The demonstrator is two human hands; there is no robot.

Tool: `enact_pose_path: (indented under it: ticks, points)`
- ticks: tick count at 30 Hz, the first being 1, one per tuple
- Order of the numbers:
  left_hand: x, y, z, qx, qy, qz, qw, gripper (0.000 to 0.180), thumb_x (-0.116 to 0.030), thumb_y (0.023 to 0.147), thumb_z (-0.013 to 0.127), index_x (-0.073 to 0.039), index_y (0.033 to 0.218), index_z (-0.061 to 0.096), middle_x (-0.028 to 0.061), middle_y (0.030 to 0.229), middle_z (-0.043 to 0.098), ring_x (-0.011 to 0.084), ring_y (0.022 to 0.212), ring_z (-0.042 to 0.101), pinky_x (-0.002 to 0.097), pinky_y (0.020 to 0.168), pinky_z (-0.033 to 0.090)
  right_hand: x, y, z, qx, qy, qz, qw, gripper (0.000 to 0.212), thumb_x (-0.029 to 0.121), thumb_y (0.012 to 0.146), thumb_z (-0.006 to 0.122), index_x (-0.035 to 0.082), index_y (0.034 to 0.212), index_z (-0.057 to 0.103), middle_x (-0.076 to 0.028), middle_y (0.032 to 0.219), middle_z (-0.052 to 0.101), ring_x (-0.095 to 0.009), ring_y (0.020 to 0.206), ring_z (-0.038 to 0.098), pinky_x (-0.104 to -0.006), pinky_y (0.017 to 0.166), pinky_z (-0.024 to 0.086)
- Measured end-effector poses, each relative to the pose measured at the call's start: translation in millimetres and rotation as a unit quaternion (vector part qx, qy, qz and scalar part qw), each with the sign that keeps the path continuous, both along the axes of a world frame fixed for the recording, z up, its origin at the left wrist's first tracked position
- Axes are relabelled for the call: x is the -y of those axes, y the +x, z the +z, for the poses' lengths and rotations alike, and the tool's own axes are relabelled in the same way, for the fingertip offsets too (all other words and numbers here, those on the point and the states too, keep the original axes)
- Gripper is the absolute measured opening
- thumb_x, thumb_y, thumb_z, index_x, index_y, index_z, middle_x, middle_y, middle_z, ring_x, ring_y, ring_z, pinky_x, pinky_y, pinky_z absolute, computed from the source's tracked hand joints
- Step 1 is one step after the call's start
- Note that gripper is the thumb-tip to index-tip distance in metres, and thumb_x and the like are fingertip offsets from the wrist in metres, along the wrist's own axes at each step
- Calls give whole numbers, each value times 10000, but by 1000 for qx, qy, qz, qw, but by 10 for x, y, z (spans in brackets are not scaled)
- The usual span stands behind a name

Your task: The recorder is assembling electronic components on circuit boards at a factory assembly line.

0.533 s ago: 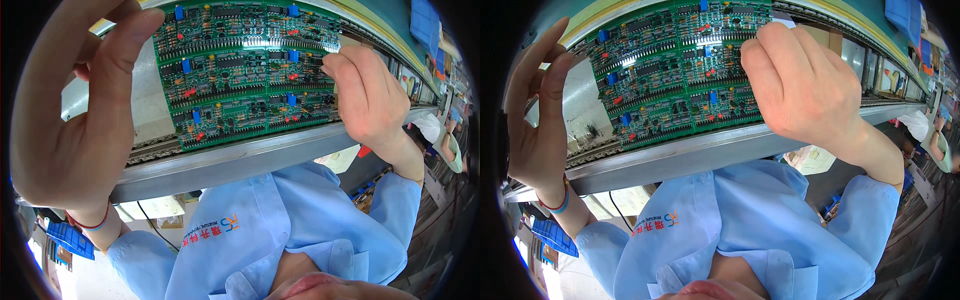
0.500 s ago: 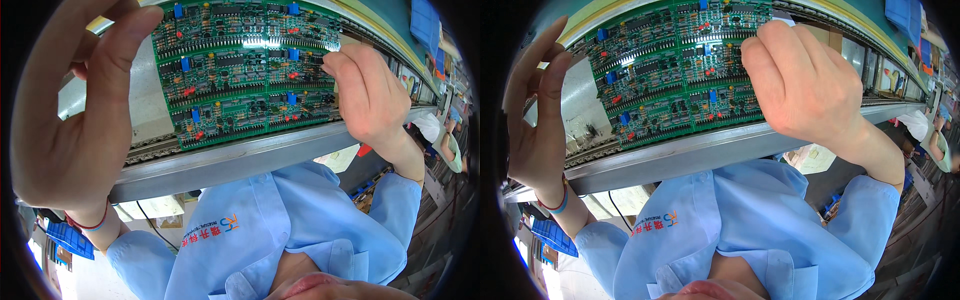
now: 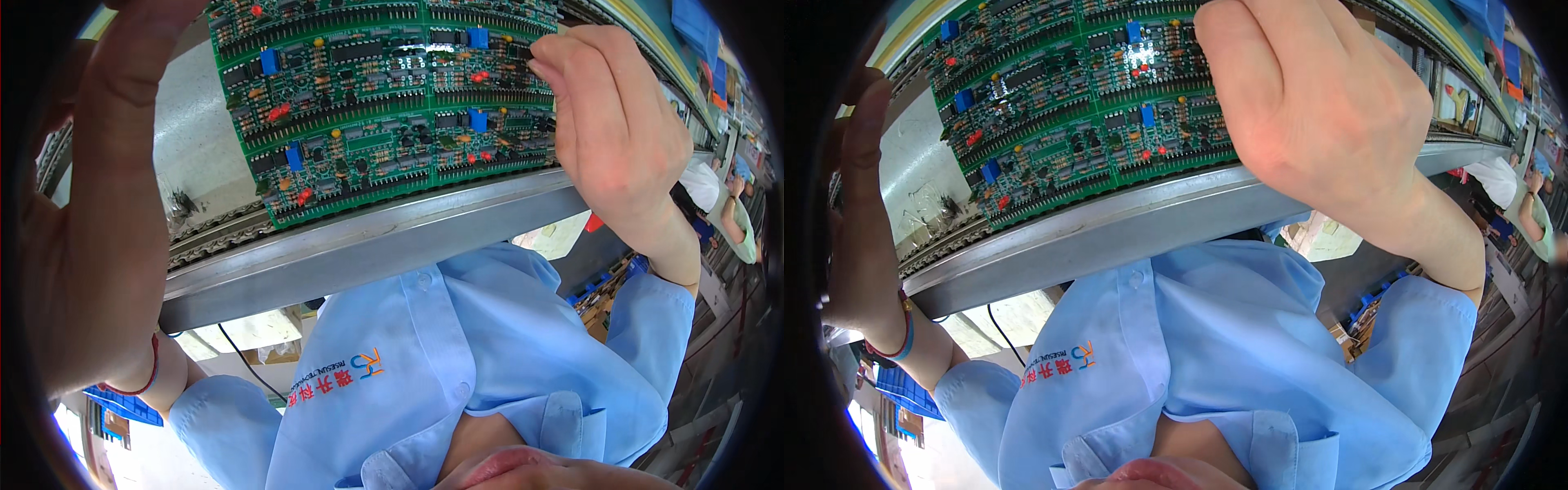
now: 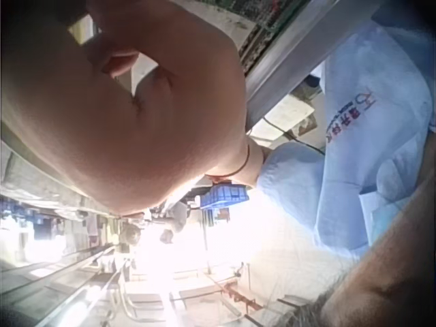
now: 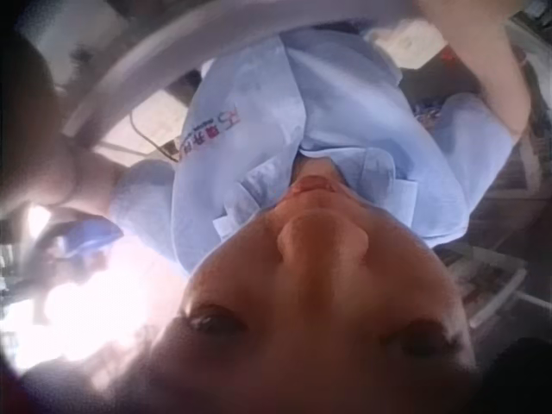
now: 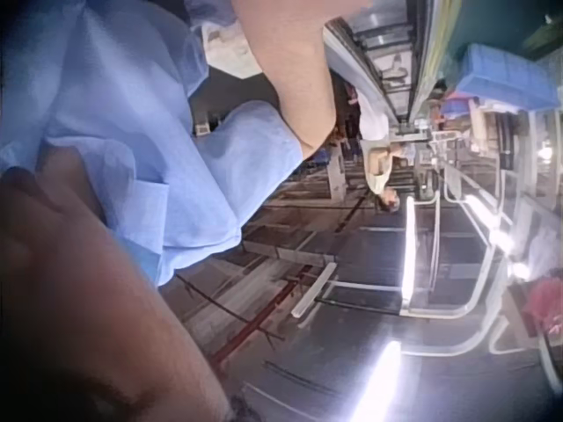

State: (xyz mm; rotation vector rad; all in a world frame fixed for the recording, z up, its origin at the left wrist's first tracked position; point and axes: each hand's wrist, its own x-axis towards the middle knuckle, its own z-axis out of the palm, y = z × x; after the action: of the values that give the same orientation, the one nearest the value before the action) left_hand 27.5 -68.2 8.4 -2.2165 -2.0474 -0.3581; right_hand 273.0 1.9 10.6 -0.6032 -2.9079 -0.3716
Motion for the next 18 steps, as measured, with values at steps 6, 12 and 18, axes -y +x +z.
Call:
enact_pose_path:
  ticks: [6, 12, 18]
  points:
    - [104, 36, -27, 106, 17, 14, 994, 253, -160, 946, 703, -132, 1192, 755, 54, 960, 760, 93, 832, 709, 235, 713, 547, -124, -83, 113, 17, -15, 98, 995, 180, 35, 746, 749, 23, 912, 679, -82, 843, 640, -218, 664, 624, -294, 534, 492]
    - [-77, 68, -185, 238, 63, 3, 969, 252, -126, 932, 718, -117, 1180, 759, 57, 968, 753, 88, 824, 700, 235, 696, 542, -67, 1, -10, 9, -72, -21, 997, 202, 33, 747, 756, 8, 937, 692, -93, 850, 657, -215, 674, 634, -292, 556, 502]
    - [68, -152, -99, 299, 112, 19, 948, 252, -92, 918, 734, -102, 1168, 763, 60, 975, 747, 83, 816, 690, 236, 678, 536, -202, 90, 121, -43, -101, 78, 991, 274, -47, 673, 767, -10, 938, 707, -99, 859, 653, -250, 684, 656, -310, 554, 515]
